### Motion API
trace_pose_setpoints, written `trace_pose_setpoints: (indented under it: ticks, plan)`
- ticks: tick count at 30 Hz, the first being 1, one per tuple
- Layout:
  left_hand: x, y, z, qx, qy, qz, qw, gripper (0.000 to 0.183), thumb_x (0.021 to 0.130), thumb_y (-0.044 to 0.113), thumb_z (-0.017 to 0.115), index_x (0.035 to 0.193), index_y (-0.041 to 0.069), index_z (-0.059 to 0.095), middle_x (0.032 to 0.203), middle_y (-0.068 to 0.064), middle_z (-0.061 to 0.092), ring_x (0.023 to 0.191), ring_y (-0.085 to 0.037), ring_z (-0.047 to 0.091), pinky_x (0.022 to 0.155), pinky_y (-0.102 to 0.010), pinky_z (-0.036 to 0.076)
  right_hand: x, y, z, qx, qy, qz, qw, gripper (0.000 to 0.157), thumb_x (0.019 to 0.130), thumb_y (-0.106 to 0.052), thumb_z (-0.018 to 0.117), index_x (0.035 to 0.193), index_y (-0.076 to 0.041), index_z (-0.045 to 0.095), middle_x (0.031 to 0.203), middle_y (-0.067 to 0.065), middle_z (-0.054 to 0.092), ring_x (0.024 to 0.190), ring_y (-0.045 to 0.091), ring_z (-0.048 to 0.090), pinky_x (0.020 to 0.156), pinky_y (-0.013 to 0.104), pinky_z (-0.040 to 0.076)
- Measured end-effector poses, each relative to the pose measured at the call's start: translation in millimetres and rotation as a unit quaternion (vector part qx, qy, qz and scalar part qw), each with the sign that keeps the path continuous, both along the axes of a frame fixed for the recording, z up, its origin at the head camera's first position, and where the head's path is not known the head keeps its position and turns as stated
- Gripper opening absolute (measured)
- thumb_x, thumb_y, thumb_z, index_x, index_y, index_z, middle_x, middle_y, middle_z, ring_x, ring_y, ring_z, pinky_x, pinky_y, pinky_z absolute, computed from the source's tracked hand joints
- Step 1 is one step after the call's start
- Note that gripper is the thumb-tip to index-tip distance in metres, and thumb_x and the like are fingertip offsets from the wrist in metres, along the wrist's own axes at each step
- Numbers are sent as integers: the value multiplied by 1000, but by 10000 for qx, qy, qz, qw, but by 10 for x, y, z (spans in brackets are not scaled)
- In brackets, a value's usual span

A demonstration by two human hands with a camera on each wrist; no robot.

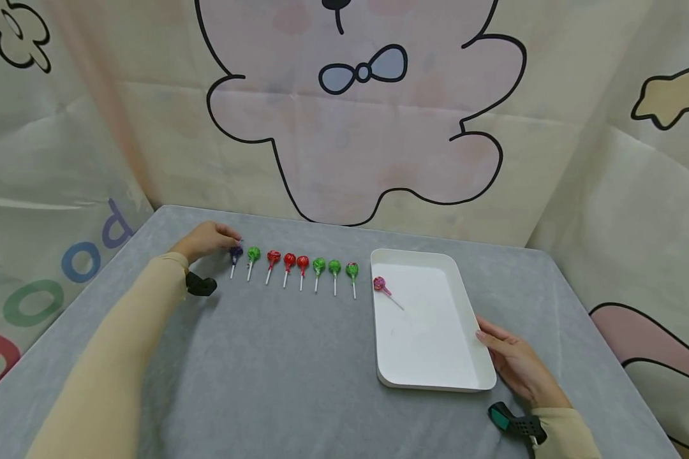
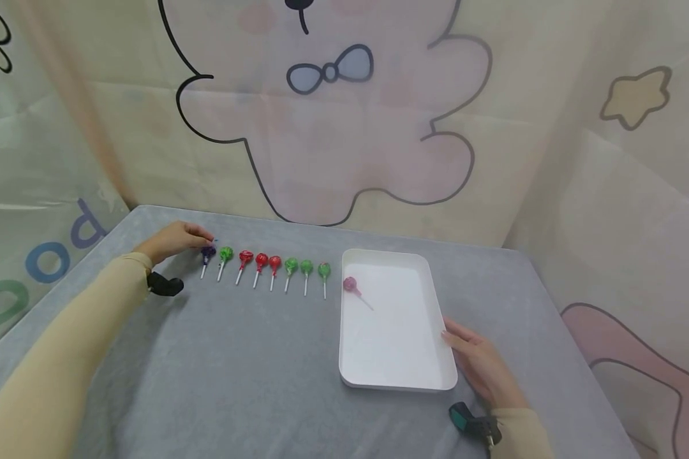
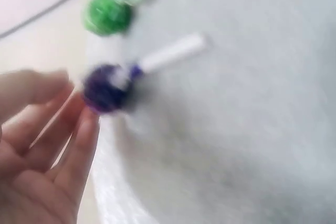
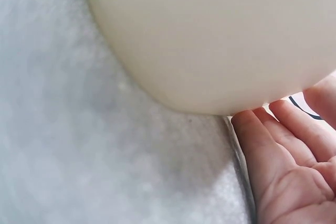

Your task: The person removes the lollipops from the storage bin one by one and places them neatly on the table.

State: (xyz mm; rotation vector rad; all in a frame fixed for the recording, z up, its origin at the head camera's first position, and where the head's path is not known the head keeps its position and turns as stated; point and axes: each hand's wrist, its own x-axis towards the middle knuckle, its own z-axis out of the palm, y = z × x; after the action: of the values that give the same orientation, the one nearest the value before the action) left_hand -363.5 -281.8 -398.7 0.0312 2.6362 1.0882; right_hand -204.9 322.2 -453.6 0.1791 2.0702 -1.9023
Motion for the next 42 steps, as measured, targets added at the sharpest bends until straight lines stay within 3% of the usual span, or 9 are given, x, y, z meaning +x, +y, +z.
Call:
trace_pose_setpoints:
  ticks: [5,9,16,24,30,35,39,42]
  plan:
    - [30,130,137,357,218,302,9987,44,103,24,50,141,2,50,149,-21,46,140,-38,39,117,-59,28,15,16,18,-11,-1,3,10000,62,102,-24,57,154,-8,27,110,-37,59,105,-13,58,87,15,50]
    - [63,283,213,641,532,376,9958,44,103,24,50,142,3,49,149,-20,47,139,-37,41,116,-56,30,9,17,27,-10,33,115,9999,67,103,-24,55,155,-1,18,111,-38,57,106,-15,57,88,14,49]
    - [169,830,243,511,864,-212,9947,36,102,23,55,134,7,56,141,-16,57,130,-33,52,110,-51,42,4,-1,31,96,49,170,9998,71,103,-26,55,156,0,16,111,-38,55,106,-17,55,88,13,49]
    - [299,1523,226,768,1033,-973,9869,30,98,21,62,127,11,64,133,-13,64,123,-26,60,103,-45,49,6,41,3,-213,283,413,9985,69,105,-21,51,154,5,11,116,-36,59,109,-12,59,88,15,51]
    - [412,2082,146,751,1425,-1835,9697,26,97,12,63,121,6,69,124,-15,69,114,-24,65,98,-36,53,8,64,-11,-304,297,450,9981,68,105,-21,51,154,5,12,118,-34,60,109,-10,59,88,16,51]
    - [514,2514,158,507,1874,-2592,9461,23,95,9,64,117,4,71,117,-14,71,108,-22,66,93,-31,55,24,61,7,-300,269,359,9985,68,105,-20,51,154,5,12,117,-34,60,108,-10,60,87,16,52]
    - [576,2761,153,47,2138,-3121,9257,24,95,9,66,117,3,71,117,-11,72,105,-20,66,90,-29,54,29,58,21,-226,244,331,9989,69,104,-21,52,155,4,12,116,-35,59,108,-12,59,88,15,51]
    - [610,2873,146,-141,2181,-3318,9177,23,95,9,66,116,2,71,116,-11,72,104,-20,67,89,-26,54,30,53,34,-162,234,354,9990,69,104,-22,53,155,3,14,116,-35,58,109,-12,59,88,15,51]
